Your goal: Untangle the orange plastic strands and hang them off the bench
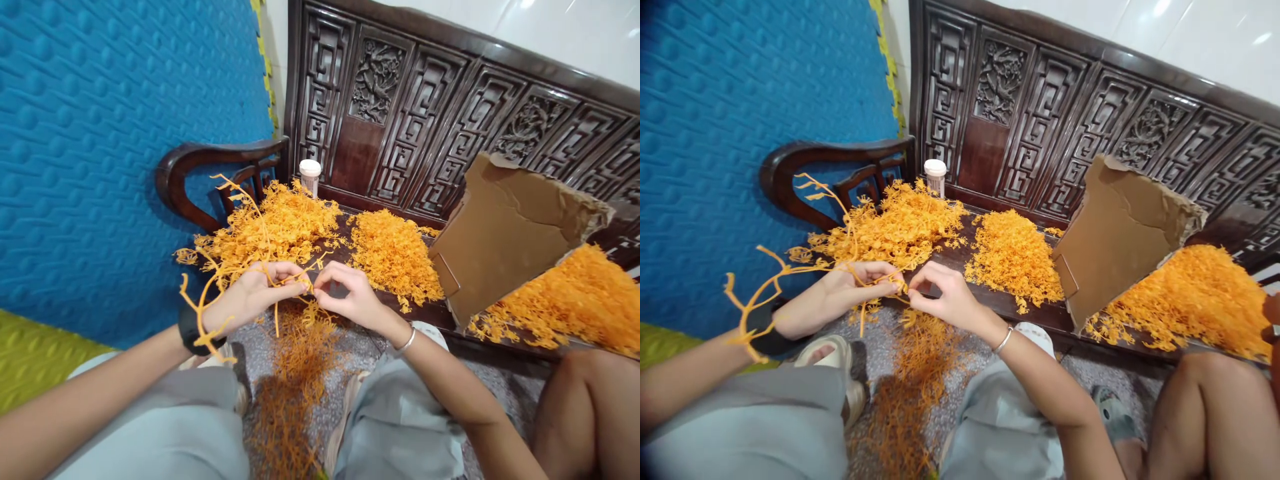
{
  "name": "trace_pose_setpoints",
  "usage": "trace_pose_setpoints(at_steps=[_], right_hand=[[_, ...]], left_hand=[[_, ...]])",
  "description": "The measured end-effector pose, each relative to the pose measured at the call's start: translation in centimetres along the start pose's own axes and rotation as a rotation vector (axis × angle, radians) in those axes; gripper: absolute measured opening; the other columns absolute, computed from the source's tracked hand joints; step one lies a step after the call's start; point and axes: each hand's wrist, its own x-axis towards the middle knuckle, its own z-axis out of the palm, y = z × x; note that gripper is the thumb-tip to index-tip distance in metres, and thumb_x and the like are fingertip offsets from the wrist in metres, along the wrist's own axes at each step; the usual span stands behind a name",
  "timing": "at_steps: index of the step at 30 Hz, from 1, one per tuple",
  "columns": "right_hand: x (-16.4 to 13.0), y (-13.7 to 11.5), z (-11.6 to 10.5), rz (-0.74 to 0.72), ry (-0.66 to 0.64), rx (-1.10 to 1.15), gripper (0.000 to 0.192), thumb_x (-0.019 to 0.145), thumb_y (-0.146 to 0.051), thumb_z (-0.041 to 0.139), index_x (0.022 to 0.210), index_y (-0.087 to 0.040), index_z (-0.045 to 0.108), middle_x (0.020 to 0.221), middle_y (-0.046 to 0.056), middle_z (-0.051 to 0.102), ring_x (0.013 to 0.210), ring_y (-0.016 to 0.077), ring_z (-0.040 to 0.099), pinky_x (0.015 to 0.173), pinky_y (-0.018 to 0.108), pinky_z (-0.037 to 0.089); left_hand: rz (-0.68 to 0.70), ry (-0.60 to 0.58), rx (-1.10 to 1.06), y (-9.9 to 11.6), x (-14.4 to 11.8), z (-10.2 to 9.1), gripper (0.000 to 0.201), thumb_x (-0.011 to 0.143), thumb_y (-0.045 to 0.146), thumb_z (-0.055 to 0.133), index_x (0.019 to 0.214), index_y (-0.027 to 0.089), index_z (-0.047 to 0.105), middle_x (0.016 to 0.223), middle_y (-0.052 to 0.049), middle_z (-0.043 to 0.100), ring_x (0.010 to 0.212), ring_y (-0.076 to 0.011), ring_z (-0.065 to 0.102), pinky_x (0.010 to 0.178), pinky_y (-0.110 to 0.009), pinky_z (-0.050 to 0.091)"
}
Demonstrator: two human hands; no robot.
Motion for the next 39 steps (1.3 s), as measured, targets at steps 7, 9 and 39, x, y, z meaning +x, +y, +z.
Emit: trace_pose_setpoints(at_steps=[7, 9, 39], right_hand=[[0.1, 0.6, 0.2, -0.133, -0.055, -0.185, 0.017, 0.081, -0.025, 0.044, 0.088, -0.015, 0.055, 0.077, 0.003, 0.056, 0.072, 0.0109, 0.049, 0.069, 0.026, 0.041], [0.1, 0.4, 0.4, -0.159, -0.062, -0.231, 0.016, 0.082, -0.024, 0.042, 0.086, -0.015, 0.055, 0.076, 0.004, 0.056, 0.07, 0.011, 0.049, 0.068, 0.026, 0.04], [-0.2, 0.6, -0.5, -0.241, -0.26, -0.401, 0.02, 0.087, -0.022, 0.032, 0.087, -0.015, 0.051, 0.079, 0.005, 0.054, 0.072, 0.012, 0.046, 0.07, 0.025, 0.037]], left_hand=[[-0.024, 0.015, 0.048, 0.2, -0.2, -0.2, 0.021, 0.07, 0.034, 0.05, 0.07, 0.016, 0.059, 0.069, 0.0, 0.059, 0.067, -0.013, 0.051, 0.063, -0.022, 0.039], [-0.025, 0.02, 0.059, 0.3, -0.3, -0.3, 0.022, 0.07, 0.035, 0.05, 0.069, 0.015, 0.059, 0.069, -0.001, 0.059, 0.067, -0.0133, 0.05, 0.063, -0.022, 0.039], [0.006, -0.055, 0.177, -0.6, -0.8, 1.1, 0.024, 0.076, 0.037, 0.041, 0.071, 0.016, 0.05, 0.059, 0.005, 0.041, 0.056, -0.0089, 0.036, 0.052, -0.02, 0.03]])
